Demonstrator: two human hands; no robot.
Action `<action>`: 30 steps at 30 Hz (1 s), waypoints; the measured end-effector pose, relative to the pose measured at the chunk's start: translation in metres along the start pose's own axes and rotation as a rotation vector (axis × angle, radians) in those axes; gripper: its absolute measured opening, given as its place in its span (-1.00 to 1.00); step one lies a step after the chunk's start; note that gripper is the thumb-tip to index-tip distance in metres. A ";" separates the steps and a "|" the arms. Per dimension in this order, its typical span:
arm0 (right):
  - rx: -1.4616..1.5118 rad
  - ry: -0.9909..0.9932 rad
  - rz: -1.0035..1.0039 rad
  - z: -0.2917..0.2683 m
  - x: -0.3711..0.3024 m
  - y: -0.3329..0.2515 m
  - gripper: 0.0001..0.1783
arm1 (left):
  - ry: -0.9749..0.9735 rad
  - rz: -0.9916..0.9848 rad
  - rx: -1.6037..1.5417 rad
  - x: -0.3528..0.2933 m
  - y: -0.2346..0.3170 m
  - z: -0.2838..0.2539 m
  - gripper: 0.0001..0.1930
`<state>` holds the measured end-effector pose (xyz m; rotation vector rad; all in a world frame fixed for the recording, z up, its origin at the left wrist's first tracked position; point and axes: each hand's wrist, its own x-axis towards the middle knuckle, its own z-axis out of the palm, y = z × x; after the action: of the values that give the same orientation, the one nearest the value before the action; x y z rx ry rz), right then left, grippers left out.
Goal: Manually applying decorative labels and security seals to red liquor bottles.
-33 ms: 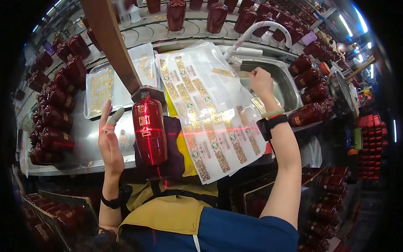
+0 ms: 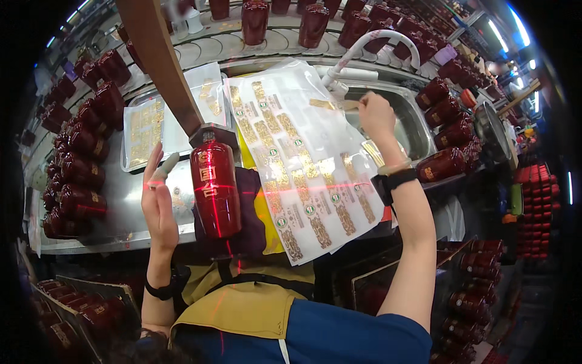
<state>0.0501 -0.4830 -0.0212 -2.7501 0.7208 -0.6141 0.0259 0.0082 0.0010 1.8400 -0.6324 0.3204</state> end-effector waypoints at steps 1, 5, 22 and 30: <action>-0.068 0.057 -0.182 -0.018 -0.008 -0.024 -0.87 | 0.004 -0.007 0.018 0.005 0.007 0.001 -0.56; -0.180 0.043 -0.536 -0.078 -0.044 -0.095 -0.93 | -0.144 0.037 0.009 0.035 0.033 0.021 -0.48; 0.760 -0.747 -0.447 -0.077 -0.142 -0.187 -0.70 | 0.062 -0.142 -0.642 0.031 0.062 0.042 -0.68; 0.796 -0.991 -0.347 -0.110 -0.164 -0.200 -0.84 | 0.020 -0.274 -0.616 -0.022 0.065 -0.008 -0.66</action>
<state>-0.0461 -0.2421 0.0848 -2.0052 -0.2106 0.3756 -0.0281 0.0051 0.0434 1.3020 -0.3965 -0.0426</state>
